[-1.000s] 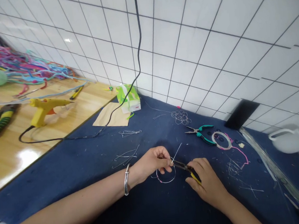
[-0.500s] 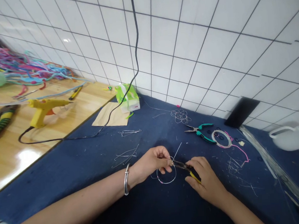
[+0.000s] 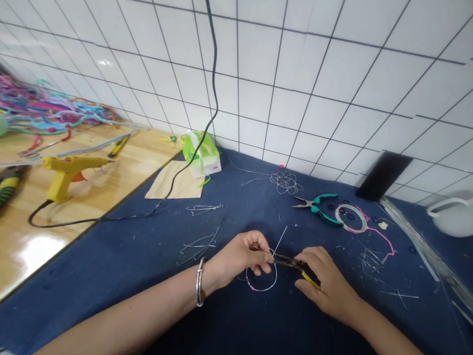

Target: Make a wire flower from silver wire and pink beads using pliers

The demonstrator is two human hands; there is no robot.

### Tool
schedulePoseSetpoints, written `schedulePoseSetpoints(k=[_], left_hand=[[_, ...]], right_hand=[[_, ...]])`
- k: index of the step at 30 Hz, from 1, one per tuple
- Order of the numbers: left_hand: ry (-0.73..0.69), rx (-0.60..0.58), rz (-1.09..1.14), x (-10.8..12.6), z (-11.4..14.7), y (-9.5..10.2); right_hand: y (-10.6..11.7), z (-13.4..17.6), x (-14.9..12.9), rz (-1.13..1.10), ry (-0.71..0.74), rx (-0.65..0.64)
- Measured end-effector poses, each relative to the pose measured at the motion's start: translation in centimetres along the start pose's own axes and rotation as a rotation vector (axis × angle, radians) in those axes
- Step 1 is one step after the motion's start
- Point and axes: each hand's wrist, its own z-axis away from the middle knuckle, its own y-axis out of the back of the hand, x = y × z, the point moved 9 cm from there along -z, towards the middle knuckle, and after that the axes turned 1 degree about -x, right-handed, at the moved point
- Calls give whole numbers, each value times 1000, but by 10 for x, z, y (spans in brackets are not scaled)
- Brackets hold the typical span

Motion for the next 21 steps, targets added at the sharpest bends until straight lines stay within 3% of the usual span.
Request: schedulePoseSetpoints(k=[13, 21], left_hand=[[24, 38, 39, -7, -2, 0], [-20, 126, 65, -8, -3, 4]], right_hand=[[1, 2, -10, 171, 105, 57], [-2, 3, -11, 190, 101, 77]])
